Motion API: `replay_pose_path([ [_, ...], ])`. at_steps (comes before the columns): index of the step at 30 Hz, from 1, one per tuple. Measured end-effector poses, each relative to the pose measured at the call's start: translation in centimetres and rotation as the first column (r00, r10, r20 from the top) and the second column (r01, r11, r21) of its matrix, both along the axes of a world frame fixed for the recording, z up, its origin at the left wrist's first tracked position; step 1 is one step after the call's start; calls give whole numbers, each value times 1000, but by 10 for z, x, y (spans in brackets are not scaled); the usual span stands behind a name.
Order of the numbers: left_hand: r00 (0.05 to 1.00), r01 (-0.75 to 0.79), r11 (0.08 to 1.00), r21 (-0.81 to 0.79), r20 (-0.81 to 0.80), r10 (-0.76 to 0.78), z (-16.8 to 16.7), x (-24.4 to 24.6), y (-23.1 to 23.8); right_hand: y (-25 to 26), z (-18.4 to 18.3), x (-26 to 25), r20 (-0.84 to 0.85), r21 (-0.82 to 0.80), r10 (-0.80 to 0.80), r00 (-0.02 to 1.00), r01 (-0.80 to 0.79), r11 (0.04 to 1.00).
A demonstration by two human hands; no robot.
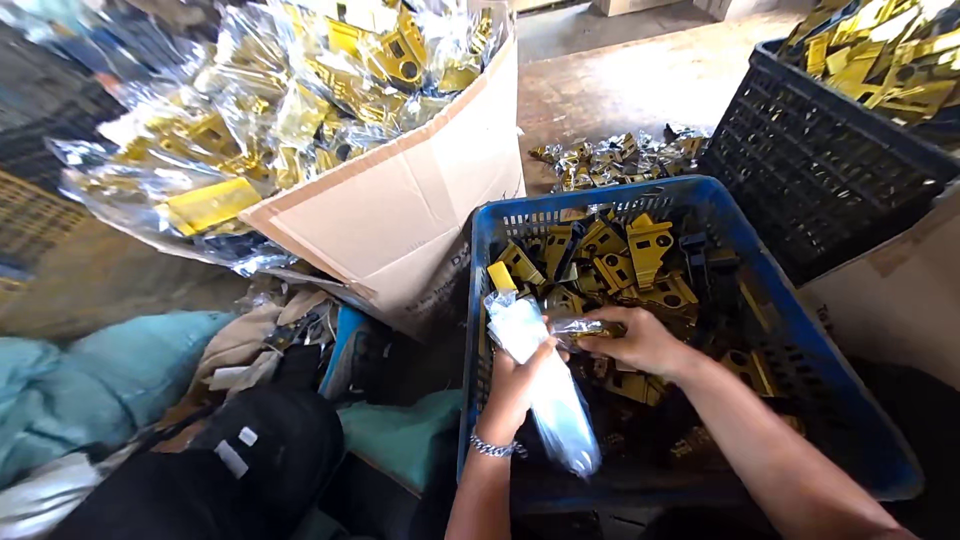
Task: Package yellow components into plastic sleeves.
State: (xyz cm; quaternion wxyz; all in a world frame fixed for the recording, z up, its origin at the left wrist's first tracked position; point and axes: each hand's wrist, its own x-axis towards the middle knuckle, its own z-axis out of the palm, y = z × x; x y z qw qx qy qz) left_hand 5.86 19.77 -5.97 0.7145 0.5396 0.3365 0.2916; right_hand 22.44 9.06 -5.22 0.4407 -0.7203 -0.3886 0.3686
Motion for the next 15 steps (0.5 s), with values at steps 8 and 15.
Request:
replay_pose_path([
  [8, 979, 14, 973, 232, -203, 34, -10, 7, -6, 11, 5, 51, -471, 179, -340, 814, 466, 867],
  [15, 989, 144, 954, 264, -59, -133, -24, 13, -20, 3, -10, -8, -212, 35, 17, 977, -9, 999],
])
